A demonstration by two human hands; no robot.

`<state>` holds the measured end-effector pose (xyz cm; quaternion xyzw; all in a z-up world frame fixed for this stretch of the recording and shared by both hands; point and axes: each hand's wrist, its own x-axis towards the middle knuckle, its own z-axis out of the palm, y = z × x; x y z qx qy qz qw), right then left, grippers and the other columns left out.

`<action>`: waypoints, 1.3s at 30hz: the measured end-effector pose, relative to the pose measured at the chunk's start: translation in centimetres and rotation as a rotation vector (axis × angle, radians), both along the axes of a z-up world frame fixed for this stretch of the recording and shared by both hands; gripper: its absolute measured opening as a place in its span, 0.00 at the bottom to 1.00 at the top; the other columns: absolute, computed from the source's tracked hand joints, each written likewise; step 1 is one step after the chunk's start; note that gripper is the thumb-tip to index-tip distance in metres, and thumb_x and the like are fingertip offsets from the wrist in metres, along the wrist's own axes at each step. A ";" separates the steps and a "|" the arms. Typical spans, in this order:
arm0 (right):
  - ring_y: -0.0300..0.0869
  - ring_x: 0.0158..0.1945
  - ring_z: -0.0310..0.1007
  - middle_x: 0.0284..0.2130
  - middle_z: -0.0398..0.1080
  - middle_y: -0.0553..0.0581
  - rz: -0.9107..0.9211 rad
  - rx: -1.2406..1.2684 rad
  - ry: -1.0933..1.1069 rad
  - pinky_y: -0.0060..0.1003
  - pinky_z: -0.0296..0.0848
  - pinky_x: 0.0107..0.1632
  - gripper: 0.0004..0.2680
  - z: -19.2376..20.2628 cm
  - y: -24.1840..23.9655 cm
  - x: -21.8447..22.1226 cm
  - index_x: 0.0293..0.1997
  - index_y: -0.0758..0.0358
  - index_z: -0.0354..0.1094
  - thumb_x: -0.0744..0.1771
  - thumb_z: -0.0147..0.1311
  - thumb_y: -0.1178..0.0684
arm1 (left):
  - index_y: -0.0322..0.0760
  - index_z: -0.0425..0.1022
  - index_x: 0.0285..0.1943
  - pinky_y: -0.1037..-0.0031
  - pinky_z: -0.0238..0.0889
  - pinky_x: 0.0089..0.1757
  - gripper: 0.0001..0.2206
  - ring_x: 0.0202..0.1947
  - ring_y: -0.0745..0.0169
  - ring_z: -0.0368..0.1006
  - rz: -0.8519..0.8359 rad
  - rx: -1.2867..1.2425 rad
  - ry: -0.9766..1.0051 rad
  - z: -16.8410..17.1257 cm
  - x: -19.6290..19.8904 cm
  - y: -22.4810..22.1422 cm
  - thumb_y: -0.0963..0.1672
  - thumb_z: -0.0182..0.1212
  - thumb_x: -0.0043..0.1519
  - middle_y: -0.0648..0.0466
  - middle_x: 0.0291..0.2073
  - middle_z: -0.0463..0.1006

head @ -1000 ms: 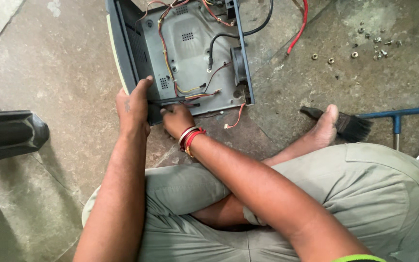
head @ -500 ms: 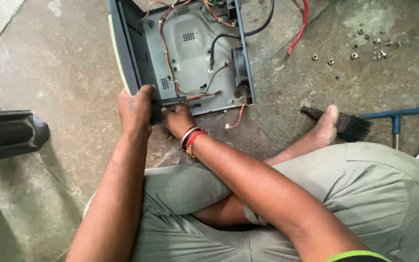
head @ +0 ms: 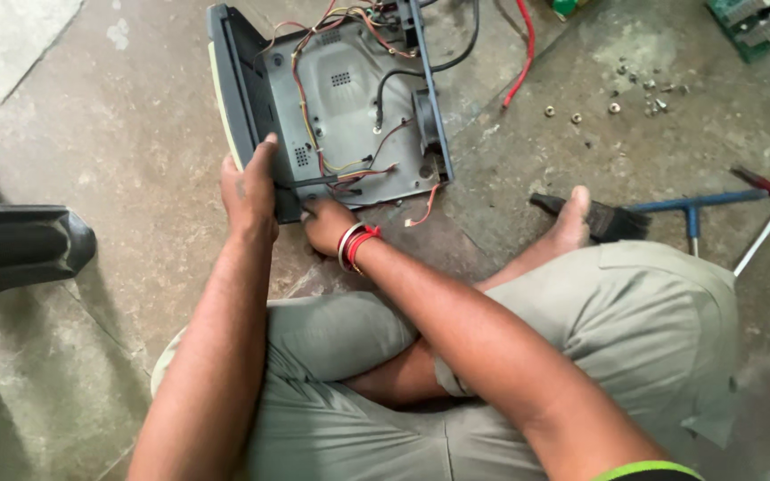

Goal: The person cleans the internal components of an electronic device using a brush and manipulates several circuit boards by hand and with a screwdriver.

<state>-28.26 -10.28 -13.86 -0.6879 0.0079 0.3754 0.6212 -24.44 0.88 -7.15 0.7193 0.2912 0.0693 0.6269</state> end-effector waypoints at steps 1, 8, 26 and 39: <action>0.48 0.23 0.78 0.30 0.80 0.68 0.109 -0.076 -0.027 0.43 0.76 0.28 0.13 0.8 -0.9 0.2 0.56 0.65 0.72 0.68 0.49 0.51 | 0.27 0.72 0.55 0.72 0.70 0.46 0.23 0.43 0.60 0.77 0.015 0.059 -0.013 -0.7 0.0 0.2 0.48 0.70 0.58 0.48 0.43 0.82; 0.60 0.53 0.74 0.47 0.74 0.68 0.533 -0.399 -0.698 0.50 0.71 0.56 0.21 7.8 -14.1 6.5 0.60 0.61 0.68 0.64 0.56 0.39 | 0.27 0.51 0.74 0.57 0.56 0.62 0.46 0.66 0.34 0.62 -0.141 0.766 0.131 -1.8 0.9 2.9 0.51 0.78 0.54 0.31 0.66 0.64; 0.38 0.34 0.79 0.38 0.78 0.56 -0.082 -0.373 -0.260 0.32 0.77 0.36 0.11 13.4 -34.5 13.1 0.53 0.68 0.74 0.69 0.57 0.51 | 0.31 0.50 0.78 0.60 0.57 0.66 0.42 0.69 0.35 0.64 -0.227 0.774 0.031 -0.6 2.8 2.6 0.45 0.74 0.59 0.34 0.71 0.62; 0.36 0.38 0.79 0.41 0.77 0.52 0.006 -0.259 -0.410 0.31 0.77 0.40 0.13 13.9 -34.7 12.8 0.57 0.65 0.71 0.70 0.57 0.50 | 0.40 0.80 0.38 0.72 0.75 0.38 0.02 0.34 0.65 0.83 -1.015 0.327 -0.040 13.3 -7.2 -11.3 0.41 0.65 0.58 0.56 0.31 0.84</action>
